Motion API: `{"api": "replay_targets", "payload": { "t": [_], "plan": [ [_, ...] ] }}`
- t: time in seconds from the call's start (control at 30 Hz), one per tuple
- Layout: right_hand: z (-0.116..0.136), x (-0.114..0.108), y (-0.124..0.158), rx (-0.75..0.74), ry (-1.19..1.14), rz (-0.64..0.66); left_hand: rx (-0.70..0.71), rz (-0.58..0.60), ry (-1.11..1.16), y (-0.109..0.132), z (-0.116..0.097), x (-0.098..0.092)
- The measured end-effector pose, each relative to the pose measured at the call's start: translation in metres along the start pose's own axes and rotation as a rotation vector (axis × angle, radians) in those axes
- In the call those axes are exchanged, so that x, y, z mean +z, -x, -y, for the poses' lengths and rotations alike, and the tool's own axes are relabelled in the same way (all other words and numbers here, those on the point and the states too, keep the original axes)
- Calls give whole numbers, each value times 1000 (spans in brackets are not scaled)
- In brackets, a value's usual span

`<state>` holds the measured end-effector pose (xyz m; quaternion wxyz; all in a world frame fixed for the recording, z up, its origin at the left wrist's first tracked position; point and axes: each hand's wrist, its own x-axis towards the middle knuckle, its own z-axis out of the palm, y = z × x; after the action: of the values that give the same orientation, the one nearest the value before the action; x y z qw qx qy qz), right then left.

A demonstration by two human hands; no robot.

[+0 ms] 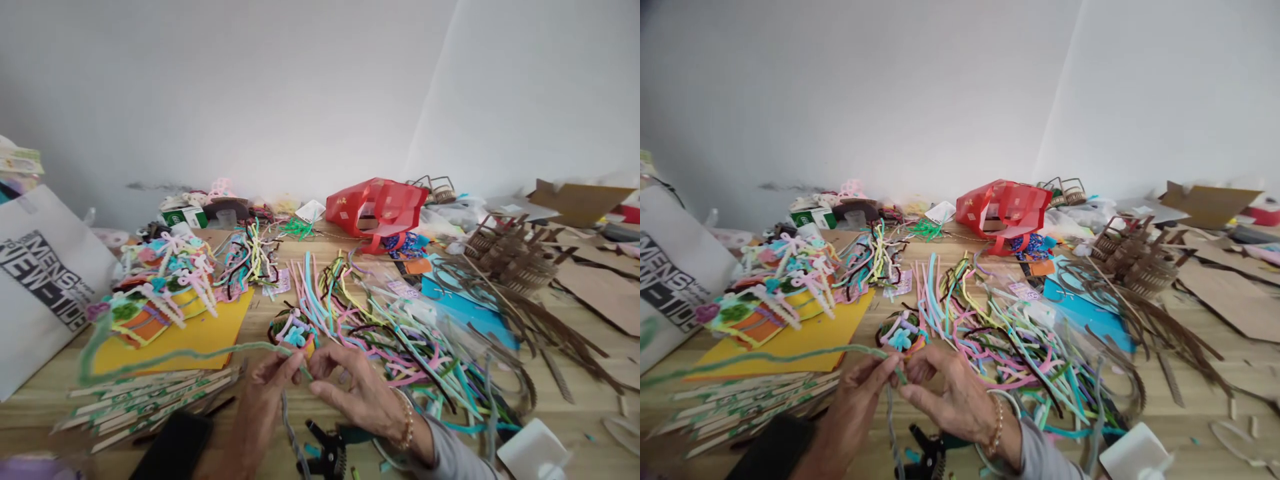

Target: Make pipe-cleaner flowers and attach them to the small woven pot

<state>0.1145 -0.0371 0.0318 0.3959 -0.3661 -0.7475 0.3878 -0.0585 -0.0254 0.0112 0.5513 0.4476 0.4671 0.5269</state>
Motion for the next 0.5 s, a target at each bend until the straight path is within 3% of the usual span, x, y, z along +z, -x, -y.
{"api": "replay_targets", "payload": {
  "t": [0.17, 0.3, 0.5],
  "plan": [
    [-9, 9, -2, 113, -100, -16, -51, -20, -43, 1, -6, 8],
    [-15, 3, -5, 154, -225, -6, -5, 22, -48, -1, -5, 10],
    [-16, -9, -4, 191, -314, 103, -68, 114, 188, -7, 8, 12]
  ]
}}
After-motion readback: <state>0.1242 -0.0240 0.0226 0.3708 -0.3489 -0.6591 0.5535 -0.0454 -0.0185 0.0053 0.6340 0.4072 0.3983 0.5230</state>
